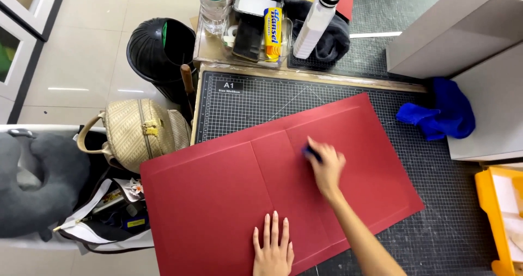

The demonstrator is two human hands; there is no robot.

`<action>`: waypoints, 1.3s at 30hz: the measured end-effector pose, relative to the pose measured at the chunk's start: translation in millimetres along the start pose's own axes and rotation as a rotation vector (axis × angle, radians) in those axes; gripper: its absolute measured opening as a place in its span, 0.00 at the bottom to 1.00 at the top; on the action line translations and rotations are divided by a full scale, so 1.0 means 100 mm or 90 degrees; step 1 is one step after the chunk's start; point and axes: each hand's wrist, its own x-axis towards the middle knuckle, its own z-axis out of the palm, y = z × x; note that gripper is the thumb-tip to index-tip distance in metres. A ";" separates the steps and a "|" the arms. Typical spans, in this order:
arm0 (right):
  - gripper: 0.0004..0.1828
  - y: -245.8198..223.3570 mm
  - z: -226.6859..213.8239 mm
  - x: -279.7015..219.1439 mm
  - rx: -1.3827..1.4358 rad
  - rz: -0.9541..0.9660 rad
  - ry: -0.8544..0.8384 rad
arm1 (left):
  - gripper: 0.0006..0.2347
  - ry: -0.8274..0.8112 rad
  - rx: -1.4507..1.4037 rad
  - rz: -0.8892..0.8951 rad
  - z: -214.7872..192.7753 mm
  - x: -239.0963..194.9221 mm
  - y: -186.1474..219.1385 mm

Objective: Smoothing a large red cardstock cover using a blue hand tool on a cutting mat to ensure it is flat.

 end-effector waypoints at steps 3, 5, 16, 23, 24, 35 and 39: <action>0.25 0.41 -0.27 -1.09 -0.025 -0.169 -0.152 | 0.31 0.007 -0.012 -0.004 0.00 0.01 0.00; 0.21 0.25 -0.38 -1.20 -0.029 -0.222 -0.149 | 0.32 0.009 -0.009 -0.005 -0.02 0.02 0.00; 0.21 -0.08 0.60 0.62 -0.034 -0.221 -0.073 | 0.32 -0.008 0.016 -0.007 0.01 0.00 0.02; 0.26 0.38 -0.43 -1.41 -0.101 -0.350 -0.269 | 0.31 0.012 -0.017 -0.008 0.06 -0.03 0.00; 0.19 0.44 -0.67 -1.71 0.023 -0.355 -0.279 | 0.29 0.025 -0.034 -0.008 0.05 0.02 0.00; 0.21 0.77 -0.28 -0.13 -0.029 -0.204 -0.096 | 0.30 0.010 0.001 -0.007 0.06 0.01 0.01; 0.20 0.72 -0.52 -0.44 -0.005 -0.264 -0.111 | 0.30 0.015 0.001 -0.008 0.06 0.00 0.01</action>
